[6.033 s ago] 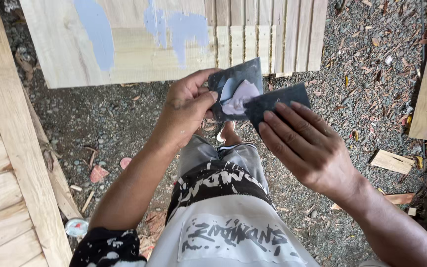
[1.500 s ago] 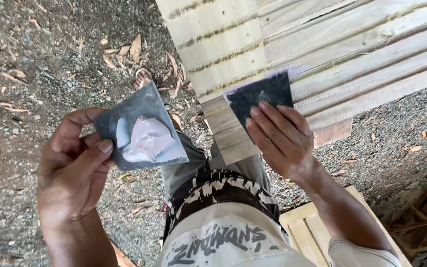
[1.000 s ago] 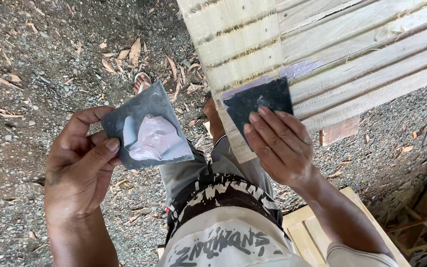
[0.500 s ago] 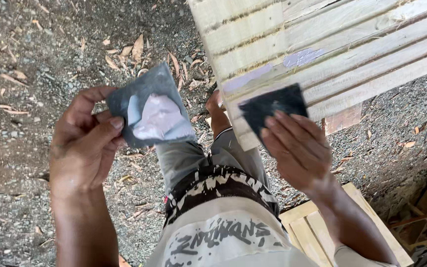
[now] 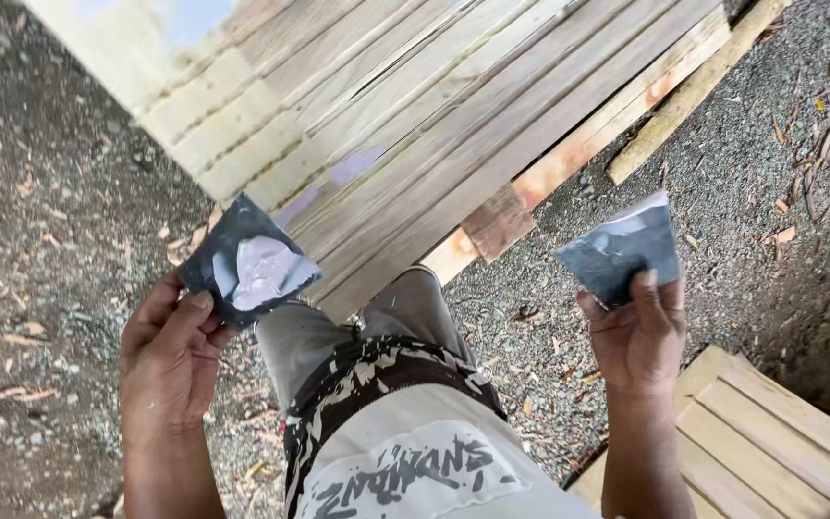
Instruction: The person scoops a purple paste from a bucket onto a plastic sheet using a wooden stick, then uses a putty knife to spread the paste into gaps between wooden planks. The person repeatedly scoops and applies the paste to fill gaps along the plank seams.
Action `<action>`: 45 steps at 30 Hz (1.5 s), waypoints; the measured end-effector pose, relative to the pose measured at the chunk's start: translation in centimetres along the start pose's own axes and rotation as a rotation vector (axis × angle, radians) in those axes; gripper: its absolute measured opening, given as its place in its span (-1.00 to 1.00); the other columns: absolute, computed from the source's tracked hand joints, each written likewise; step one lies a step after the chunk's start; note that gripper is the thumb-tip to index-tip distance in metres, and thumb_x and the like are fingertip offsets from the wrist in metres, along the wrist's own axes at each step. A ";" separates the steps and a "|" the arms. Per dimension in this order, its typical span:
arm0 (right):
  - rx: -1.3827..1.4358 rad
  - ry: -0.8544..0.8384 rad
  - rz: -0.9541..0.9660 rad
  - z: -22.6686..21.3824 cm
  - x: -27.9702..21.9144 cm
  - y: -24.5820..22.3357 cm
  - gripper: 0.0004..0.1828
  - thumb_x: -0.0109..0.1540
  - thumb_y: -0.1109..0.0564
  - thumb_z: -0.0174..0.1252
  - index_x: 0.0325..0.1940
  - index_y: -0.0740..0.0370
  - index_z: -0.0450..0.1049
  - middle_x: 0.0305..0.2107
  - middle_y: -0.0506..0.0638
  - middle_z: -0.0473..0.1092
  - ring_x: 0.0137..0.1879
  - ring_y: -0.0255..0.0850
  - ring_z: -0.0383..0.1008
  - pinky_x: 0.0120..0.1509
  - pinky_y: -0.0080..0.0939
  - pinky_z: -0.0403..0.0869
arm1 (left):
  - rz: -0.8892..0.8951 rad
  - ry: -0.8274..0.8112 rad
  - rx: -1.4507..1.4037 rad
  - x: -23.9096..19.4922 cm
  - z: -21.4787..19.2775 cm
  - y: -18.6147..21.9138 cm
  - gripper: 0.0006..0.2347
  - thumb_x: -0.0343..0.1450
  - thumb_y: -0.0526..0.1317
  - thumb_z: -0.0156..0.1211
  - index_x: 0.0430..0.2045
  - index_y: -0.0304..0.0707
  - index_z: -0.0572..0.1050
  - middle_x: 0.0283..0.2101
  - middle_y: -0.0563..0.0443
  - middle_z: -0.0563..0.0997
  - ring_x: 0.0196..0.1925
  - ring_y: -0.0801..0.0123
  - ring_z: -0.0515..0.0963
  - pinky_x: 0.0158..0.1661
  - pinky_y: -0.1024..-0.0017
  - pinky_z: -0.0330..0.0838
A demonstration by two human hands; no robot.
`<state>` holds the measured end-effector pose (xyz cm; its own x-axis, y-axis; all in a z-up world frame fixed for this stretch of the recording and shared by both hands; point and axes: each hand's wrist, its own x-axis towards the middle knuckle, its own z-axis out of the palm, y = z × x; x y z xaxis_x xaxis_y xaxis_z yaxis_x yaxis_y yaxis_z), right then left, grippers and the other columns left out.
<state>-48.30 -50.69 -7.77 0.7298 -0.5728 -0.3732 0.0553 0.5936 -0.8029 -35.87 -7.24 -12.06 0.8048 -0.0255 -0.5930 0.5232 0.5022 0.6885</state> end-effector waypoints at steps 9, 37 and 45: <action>-0.558 -0.207 -0.383 0.5 2.3 -0.6 -0.81 0.48 0.37 0.03 0.14 0.23 0.42 0.01 0.17 0.47 0.10 -0.01 0.58 0.16 0.05 0.69 | 0.033 -0.124 0.042 0.6 5.6 -1.0 -0.74 0.50 -0.50 0.07 0.07 -0.38 0.50 -0.06 -0.18 0.66 -0.16 0.26 0.70 -0.19 0.30 0.68; -1.627 -0.767 -0.704 24.7 -0.5 3.4 -0.59 0.16 0.55 0.13 0.03 0.29 0.54 -0.02 0.10 0.54 0.16 0.00 0.58 0.24 -0.10 0.61 | -0.191 -0.413 0.457 10.3 5.5 8.6 -0.73 0.49 -0.37 0.07 0.09 -0.39 0.43 -0.26 -0.05 0.63 -0.29 0.45 0.66 -0.26 0.47 0.71; -1.634 -0.917 -0.940 19.1 4.6 2.2 -0.67 0.14 0.50 0.22 -0.06 0.29 0.55 -0.03 0.07 0.53 0.16 -0.01 0.56 0.27 -0.03 0.60 | -0.119 -0.523 0.421 10.4 12.6 2.4 -0.76 0.51 -0.37 0.04 0.07 -0.35 0.42 -0.26 0.00 0.62 -0.26 0.50 0.65 -0.20 0.49 0.68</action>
<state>-31.81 -41.23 -2.35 0.9221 0.3493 0.1665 0.3862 -0.8573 -0.3405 -22.72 -17.13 -11.28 0.7091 -0.5272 -0.4683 0.5963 0.0939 0.7972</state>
